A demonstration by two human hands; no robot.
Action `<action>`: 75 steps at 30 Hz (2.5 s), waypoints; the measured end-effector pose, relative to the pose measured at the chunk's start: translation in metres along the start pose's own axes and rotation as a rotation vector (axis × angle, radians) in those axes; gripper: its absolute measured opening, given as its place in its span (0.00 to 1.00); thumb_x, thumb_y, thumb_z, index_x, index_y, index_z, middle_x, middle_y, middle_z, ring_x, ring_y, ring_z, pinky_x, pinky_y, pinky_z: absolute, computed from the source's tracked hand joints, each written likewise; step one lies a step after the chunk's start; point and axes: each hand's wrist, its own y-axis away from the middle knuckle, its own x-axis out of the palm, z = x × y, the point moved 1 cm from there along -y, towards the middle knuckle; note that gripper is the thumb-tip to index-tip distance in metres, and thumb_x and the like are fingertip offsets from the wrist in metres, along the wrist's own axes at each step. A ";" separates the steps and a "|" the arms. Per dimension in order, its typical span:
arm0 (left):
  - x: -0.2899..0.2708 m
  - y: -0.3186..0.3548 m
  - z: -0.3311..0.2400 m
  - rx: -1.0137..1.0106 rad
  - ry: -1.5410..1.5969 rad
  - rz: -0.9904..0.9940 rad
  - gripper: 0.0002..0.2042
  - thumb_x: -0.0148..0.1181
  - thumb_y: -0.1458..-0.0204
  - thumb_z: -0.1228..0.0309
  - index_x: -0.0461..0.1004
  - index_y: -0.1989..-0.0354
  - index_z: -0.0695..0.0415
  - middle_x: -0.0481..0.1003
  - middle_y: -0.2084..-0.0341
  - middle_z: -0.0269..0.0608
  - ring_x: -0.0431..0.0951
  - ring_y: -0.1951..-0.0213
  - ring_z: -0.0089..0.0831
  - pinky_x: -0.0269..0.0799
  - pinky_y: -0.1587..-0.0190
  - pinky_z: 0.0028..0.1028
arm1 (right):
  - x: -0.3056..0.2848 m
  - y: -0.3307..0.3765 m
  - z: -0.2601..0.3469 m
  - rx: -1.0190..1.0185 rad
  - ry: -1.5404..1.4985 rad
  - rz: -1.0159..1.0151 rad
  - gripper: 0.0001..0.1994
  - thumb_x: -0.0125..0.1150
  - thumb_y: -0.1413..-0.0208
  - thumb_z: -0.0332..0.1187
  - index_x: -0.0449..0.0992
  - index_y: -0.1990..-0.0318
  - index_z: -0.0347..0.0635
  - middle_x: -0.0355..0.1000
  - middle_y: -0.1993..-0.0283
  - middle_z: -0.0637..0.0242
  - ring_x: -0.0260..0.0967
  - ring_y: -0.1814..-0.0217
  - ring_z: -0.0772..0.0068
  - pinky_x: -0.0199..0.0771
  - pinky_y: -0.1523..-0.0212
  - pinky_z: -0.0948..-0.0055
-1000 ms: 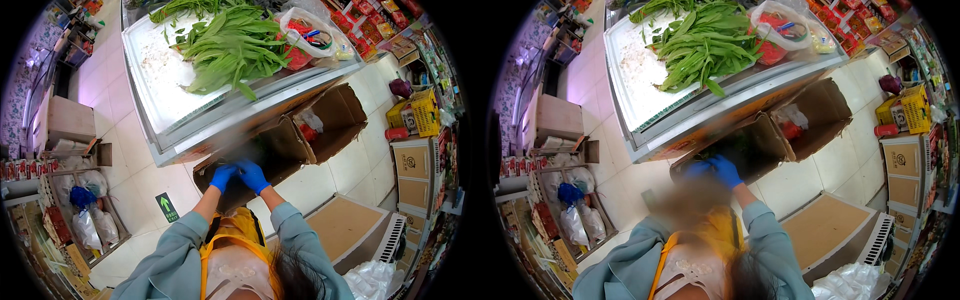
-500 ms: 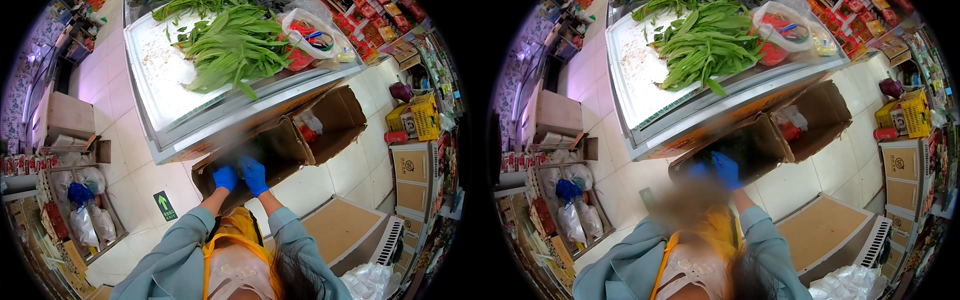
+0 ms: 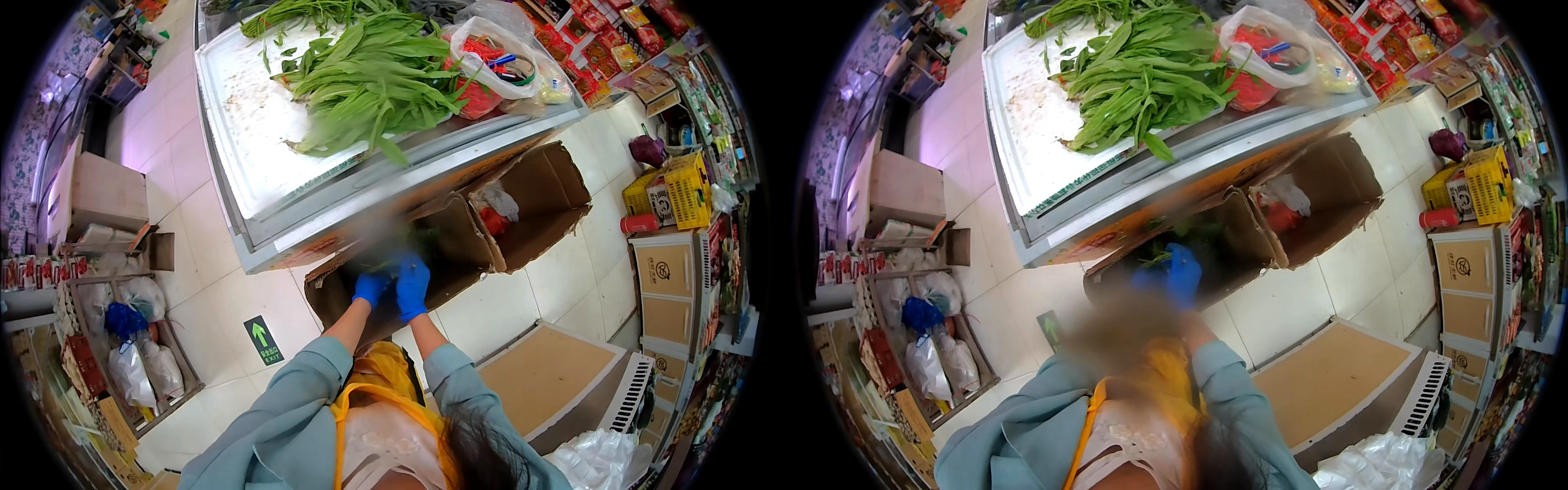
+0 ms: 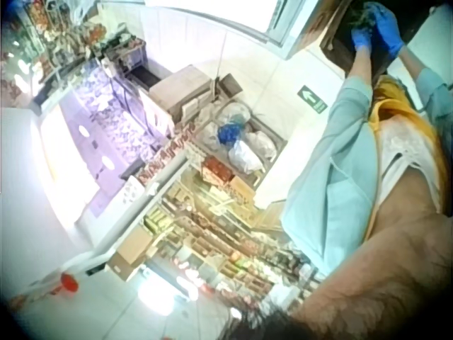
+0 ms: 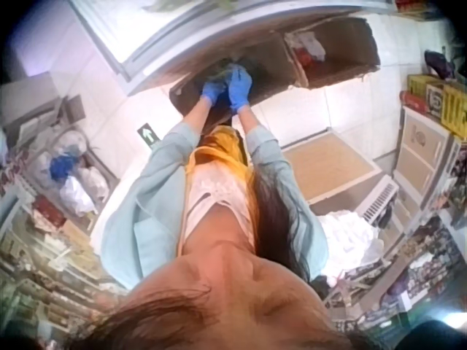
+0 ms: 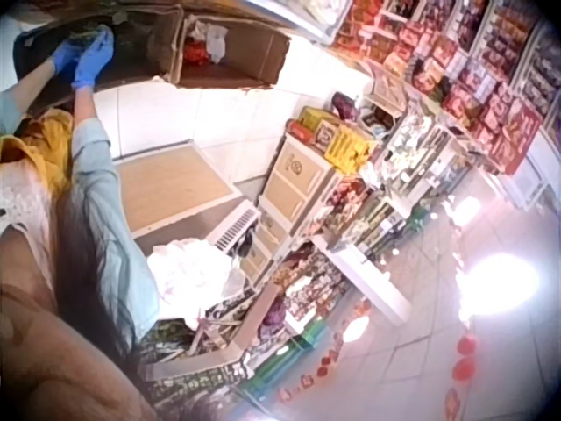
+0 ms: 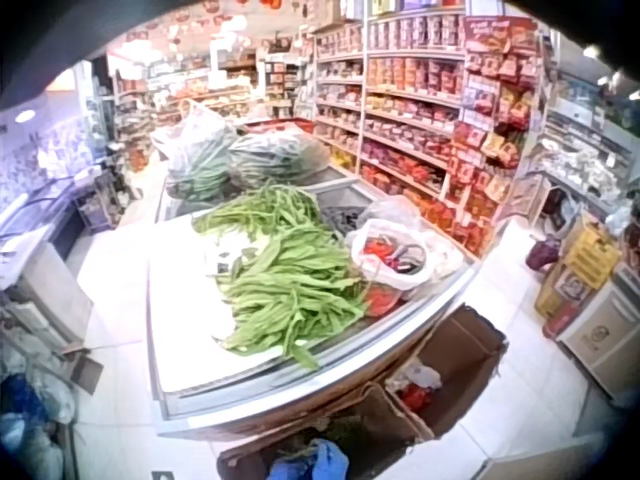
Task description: The person walks to a refrigerated display and sorts leafy green vegetables by hand. They pick up bunches, remove damaged leaves, and place the cleaned greens into a cardboard box while discarding trimmings.
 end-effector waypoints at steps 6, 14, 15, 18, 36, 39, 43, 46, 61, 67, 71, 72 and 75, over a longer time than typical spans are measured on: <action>-0.102 0.035 -0.060 -0.677 -0.132 0.056 0.15 0.45 0.50 0.60 0.74 0.59 0.50 0.72 0.60 0.50 0.73 0.58 0.46 0.68 0.57 0.39 | -0.023 -0.011 -0.033 0.145 -0.130 -0.262 0.12 0.47 0.43 0.33 0.72 0.62 0.34 0.71 0.66 0.66 0.65 0.67 0.78 0.68 0.64 0.78; -0.066 0.041 0.023 -0.636 0.507 0.246 0.11 0.51 0.50 0.68 0.69 0.62 0.61 0.73 0.67 0.47 0.75 0.65 0.35 0.72 0.63 0.30 | -0.034 -0.029 -0.048 -0.137 0.778 -0.091 0.18 0.49 0.47 0.35 0.64 0.50 0.37 0.69 0.55 0.54 0.68 0.58 0.52 0.69 0.59 0.64; -0.063 0.042 0.020 -0.579 0.777 0.235 0.09 0.51 0.50 0.70 0.69 0.63 0.61 0.73 0.68 0.45 0.75 0.67 0.32 0.71 0.64 0.28 | -0.031 -0.027 -0.051 -0.207 0.757 0.082 0.19 0.50 0.47 0.35 0.63 0.49 0.37 0.68 0.53 0.54 0.68 0.57 0.51 0.69 0.58 0.64; -0.090 0.041 -0.016 -0.429 1.141 0.292 0.06 0.51 0.49 0.72 0.69 0.64 0.59 0.72 0.71 0.38 0.73 0.68 0.27 0.70 0.63 0.24 | -0.024 -0.016 -0.089 -0.401 0.668 0.587 0.21 0.53 0.50 0.33 0.61 0.47 0.37 0.63 0.48 0.53 0.66 0.54 0.51 0.68 0.56 0.64; -0.179 0.057 -0.081 -0.308 1.202 -0.036 0.06 0.55 0.54 0.65 0.70 0.67 0.48 0.71 0.66 0.31 0.69 0.61 0.25 0.63 0.56 0.29 | -0.033 -0.014 -0.047 -0.083 1.111 0.346 0.19 0.57 0.54 0.37 0.68 0.54 0.39 0.66 0.52 0.46 0.65 0.53 0.49 0.68 0.63 0.56; -0.186 0.068 -0.110 -0.285 0.898 0.018 0.09 0.55 0.54 0.64 0.71 0.64 0.48 0.71 0.66 0.31 0.69 0.59 0.25 0.63 0.54 0.29 | -0.028 -0.027 -0.073 0.012 0.530 0.494 0.19 0.56 0.51 0.40 0.69 0.54 0.39 0.69 0.58 0.53 0.67 0.59 0.60 0.69 0.64 0.63; -0.125 0.067 -0.058 -0.413 1.407 0.163 0.11 0.55 0.52 0.64 0.71 0.61 0.51 0.71 0.64 0.31 0.70 0.59 0.25 0.64 0.53 0.29 | -0.012 -0.013 -0.037 0.467 0.044 0.800 0.13 0.57 0.50 0.38 0.74 0.61 0.39 0.71 0.66 0.69 0.65 0.67 0.82 0.66 0.64 0.80; -0.128 0.069 -0.054 -0.373 1.415 0.184 0.15 0.54 0.50 0.65 0.68 0.54 0.53 0.70 0.62 0.33 0.69 0.59 0.26 0.64 0.53 0.29 | -0.013 -0.010 -0.043 0.237 0.090 0.734 0.10 0.59 0.52 0.36 0.77 0.69 0.39 0.72 0.71 0.69 0.66 0.67 0.81 0.67 0.65 0.79; -0.136 0.068 -0.009 0.176 0.161 0.308 0.17 0.42 0.46 0.60 0.72 0.59 0.59 0.68 0.54 0.53 0.67 0.52 0.47 0.63 0.50 0.34 | -0.022 0.018 -0.082 0.248 0.169 0.182 0.06 0.58 0.53 0.33 0.76 0.72 0.40 0.73 0.71 0.67 0.68 0.68 0.74 0.66 0.64 0.75; -0.208 0.070 -0.016 0.284 0.175 0.506 0.27 0.47 0.53 0.69 0.53 0.41 0.54 0.57 0.44 0.54 0.58 0.43 0.48 0.56 0.43 0.34 | 0.068 0.082 -0.017 0.332 -0.238 0.075 0.07 0.52 0.50 0.31 0.75 0.69 0.40 0.69 0.72 0.71 0.61 0.69 0.80 0.64 0.66 0.77; -0.210 0.104 -0.026 0.587 0.312 0.712 0.30 0.49 0.55 0.75 0.50 0.40 0.60 0.56 0.43 0.55 0.57 0.42 0.43 0.55 0.42 0.31 | 0.061 0.129 -0.059 0.217 -0.078 -0.322 0.09 0.54 0.51 0.36 0.75 0.64 0.44 0.70 0.68 0.69 0.63 0.67 0.79 0.64 0.64 0.76; -0.194 0.107 -0.022 0.544 0.478 0.940 0.30 0.49 0.54 0.75 0.50 0.40 0.60 0.56 0.43 0.54 0.57 0.42 0.42 0.55 0.42 0.31 | 0.051 0.164 -0.073 0.173 -0.227 -0.371 0.10 0.55 0.51 0.37 0.74 0.63 0.45 0.70 0.67 0.69 0.64 0.67 0.78 0.64 0.63 0.75; -0.161 0.032 0.037 0.281 1.007 1.126 0.25 0.48 0.51 0.74 0.55 0.43 0.64 0.60 0.45 0.51 0.61 0.44 0.37 0.58 0.44 0.29 | 0.114 0.134 0.033 0.259 -0.630 -0.130 0.12 0.54 0.50 0.39 0.72 0.60 0.46 0.64 0.48 0.61 0.60 0.46 0.60 0.58 0.46 0.60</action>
